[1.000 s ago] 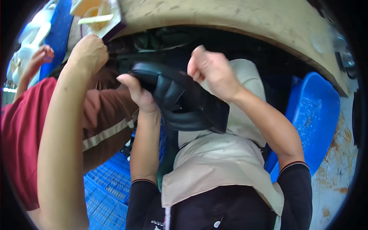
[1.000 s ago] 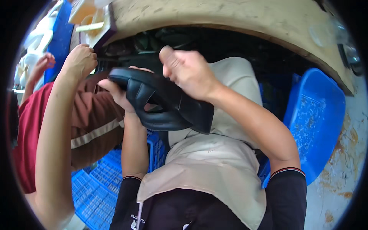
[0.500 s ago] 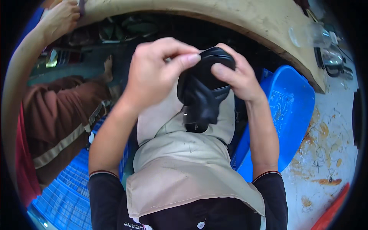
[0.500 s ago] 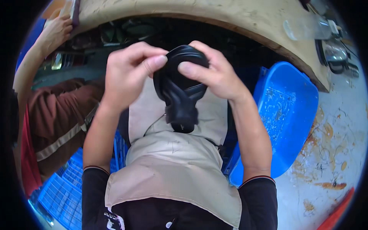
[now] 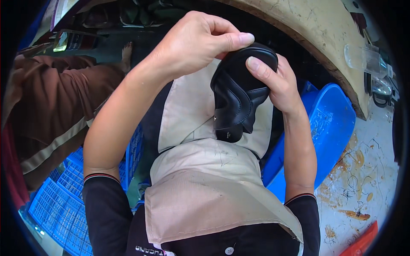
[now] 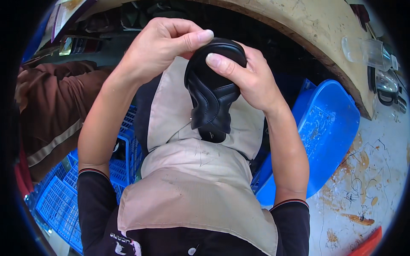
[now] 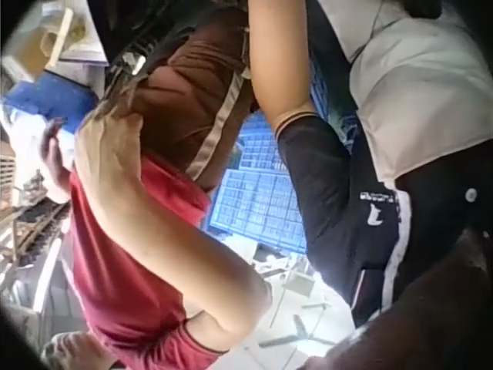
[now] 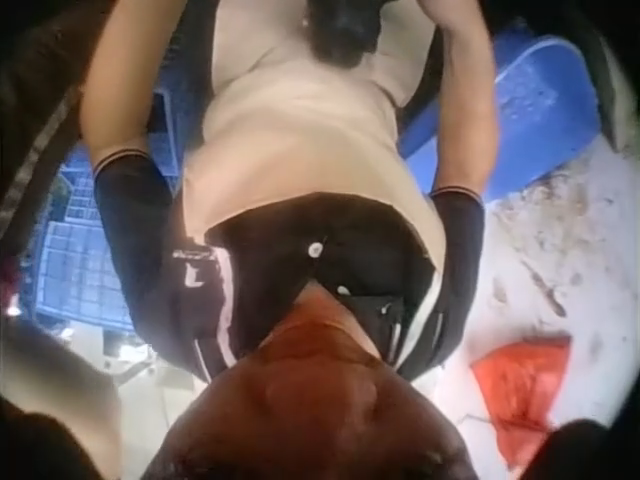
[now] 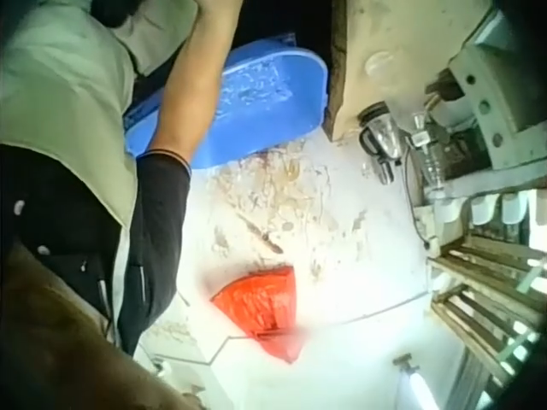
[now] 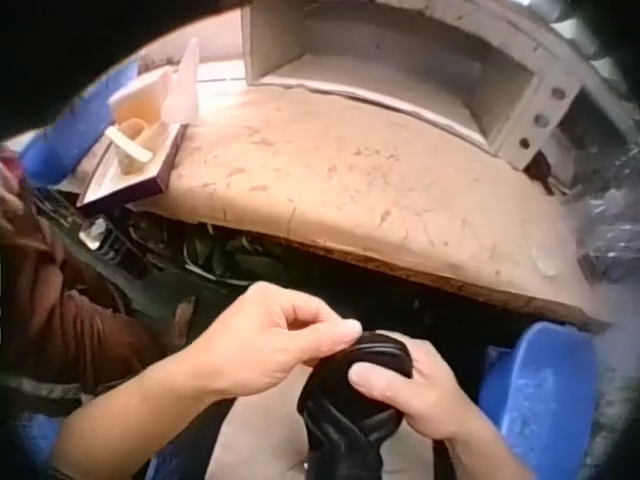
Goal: Assembling and cleaning shoes by applying liquid from a bottle and rubbing with a cloth.
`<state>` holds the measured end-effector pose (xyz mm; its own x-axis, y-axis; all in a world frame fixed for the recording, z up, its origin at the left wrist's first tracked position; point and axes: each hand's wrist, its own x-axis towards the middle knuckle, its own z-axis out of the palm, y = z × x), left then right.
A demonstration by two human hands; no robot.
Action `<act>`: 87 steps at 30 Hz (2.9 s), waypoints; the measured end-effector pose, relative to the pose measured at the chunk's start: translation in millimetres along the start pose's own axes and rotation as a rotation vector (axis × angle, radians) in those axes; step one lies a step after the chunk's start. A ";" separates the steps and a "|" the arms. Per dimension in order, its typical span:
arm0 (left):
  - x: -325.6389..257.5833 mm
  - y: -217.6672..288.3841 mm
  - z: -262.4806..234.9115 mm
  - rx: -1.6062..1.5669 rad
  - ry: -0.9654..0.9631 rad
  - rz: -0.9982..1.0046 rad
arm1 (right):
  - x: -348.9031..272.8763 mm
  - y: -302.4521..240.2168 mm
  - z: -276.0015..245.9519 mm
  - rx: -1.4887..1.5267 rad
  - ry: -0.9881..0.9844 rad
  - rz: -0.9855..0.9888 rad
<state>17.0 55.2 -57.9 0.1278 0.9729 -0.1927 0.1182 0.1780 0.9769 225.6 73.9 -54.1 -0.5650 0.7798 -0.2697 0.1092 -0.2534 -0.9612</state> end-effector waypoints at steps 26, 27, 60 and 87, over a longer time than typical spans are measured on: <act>15.7 -67.9 3.1 -0.106 -0.044 -0.050 | 22.7 41.1 11.8 -0.030 -0.074 0.071; 17.7 -67.7 2.8 -0.145 -0.062 -0.053 | 22.6 41.6 10.9 -0.039 -0.093 0.079; -29.2 -120.1 72.7 -0.440 0.264 -0.149 | -18.1 89.3 -18.8 0.388 0.125 0.206; -39.5 -116.3 82.4 -0.258 0.143 -0.171 | -44.2 129.3 -53.4 0.816 0.050 0.108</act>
<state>79.4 -16.0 -171.5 -0.0138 0.9335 -0.3583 -0.1290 0.3537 0.9264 308.4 37.2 -169.6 -0.5463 0.7469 -0.3791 -0.4788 -0.6498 -0.5904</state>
